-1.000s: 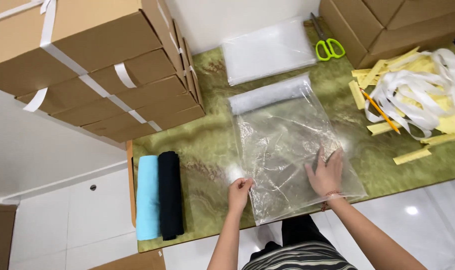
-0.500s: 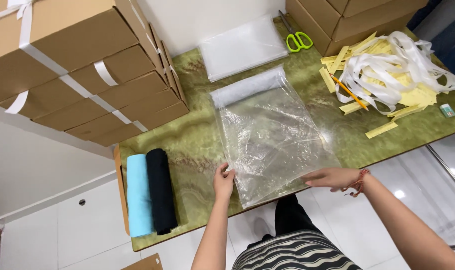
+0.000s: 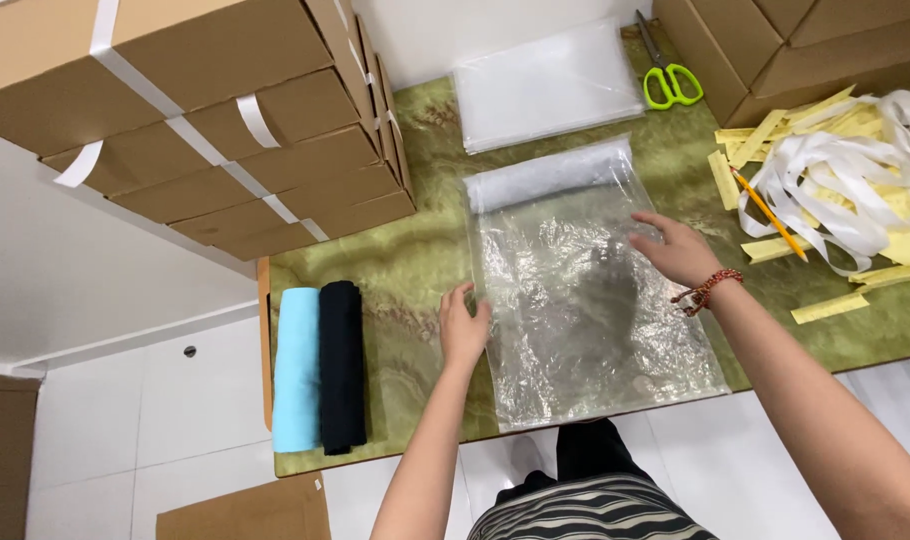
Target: Packing a fabric roll into a cardboard box, including labeling and tying with a ribbon
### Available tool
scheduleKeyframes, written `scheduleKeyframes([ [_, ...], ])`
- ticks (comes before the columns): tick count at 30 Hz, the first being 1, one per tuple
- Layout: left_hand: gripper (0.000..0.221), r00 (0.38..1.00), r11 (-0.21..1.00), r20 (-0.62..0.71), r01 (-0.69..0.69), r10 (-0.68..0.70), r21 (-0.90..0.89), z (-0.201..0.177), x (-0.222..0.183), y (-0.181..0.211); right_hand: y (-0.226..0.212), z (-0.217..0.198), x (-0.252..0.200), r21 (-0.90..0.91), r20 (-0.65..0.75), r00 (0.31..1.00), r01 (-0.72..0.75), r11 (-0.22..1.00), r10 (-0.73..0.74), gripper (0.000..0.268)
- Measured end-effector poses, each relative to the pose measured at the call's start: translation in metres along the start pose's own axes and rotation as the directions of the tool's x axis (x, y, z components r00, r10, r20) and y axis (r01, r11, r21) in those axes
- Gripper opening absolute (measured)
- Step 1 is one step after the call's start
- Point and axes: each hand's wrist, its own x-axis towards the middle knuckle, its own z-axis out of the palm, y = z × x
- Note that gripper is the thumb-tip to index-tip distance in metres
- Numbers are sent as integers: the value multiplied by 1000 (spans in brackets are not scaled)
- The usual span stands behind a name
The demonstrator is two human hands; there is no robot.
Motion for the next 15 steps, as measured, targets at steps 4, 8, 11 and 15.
scheduleKeyframes([
  [4,49,960,965,-104,-255,261,66,-8,8,65,-7,19,46,-70,-171,957,227,971,-236,59],
  [8,54,940,933,-45,-328,338,152,-8,27,114,-19,37,85,-141,-244,894,351,926,-376,55],
  [11,61,909,874,-24,-392,416,286,15,61,112,-42,37,96,-214,-183,930,278,936,-318,59],
  [15,71,884,790,-12,-411,467,456,41,94,119,-60,35,106,-250,-98,968,201,947,-231,63],
])
